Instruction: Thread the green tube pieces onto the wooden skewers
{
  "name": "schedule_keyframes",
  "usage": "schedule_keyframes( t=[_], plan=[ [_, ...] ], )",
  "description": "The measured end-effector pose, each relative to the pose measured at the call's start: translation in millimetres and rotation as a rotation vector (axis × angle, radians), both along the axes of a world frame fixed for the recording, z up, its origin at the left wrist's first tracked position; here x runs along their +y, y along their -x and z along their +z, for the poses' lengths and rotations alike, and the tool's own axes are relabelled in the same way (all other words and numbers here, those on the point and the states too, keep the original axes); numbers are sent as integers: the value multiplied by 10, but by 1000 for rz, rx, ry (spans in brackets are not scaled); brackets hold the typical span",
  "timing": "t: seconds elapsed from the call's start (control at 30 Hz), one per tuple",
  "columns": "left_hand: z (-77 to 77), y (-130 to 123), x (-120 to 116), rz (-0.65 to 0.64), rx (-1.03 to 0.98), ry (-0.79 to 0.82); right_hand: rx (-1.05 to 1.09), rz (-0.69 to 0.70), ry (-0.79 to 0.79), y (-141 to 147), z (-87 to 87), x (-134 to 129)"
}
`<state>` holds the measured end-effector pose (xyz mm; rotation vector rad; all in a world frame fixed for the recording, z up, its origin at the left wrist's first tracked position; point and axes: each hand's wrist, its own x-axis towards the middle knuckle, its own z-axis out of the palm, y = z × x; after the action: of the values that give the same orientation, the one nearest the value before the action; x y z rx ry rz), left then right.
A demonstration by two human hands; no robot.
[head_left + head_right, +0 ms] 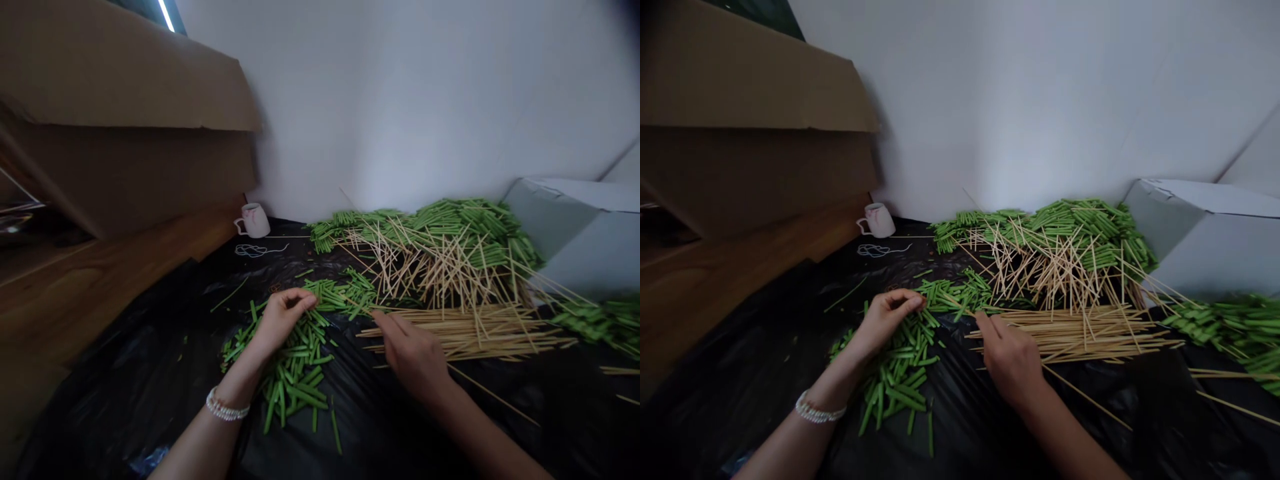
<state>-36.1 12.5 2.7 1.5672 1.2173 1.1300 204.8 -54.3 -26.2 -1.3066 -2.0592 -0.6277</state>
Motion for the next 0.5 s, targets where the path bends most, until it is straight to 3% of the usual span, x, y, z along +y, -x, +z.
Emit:
schedule_keyframes(
  t=[0.1,0.27,0.5],
  plan=[
    [4,148,63,15,233,-91,-11,-27,10,-77,-50,8],
    [-89,163,51,-254,528,-220,-15,-2,43,-64,-103,-6],
    [-214,57,26,-211,806,-411,-6,29,12,-45,-62,-1]
  ],
)
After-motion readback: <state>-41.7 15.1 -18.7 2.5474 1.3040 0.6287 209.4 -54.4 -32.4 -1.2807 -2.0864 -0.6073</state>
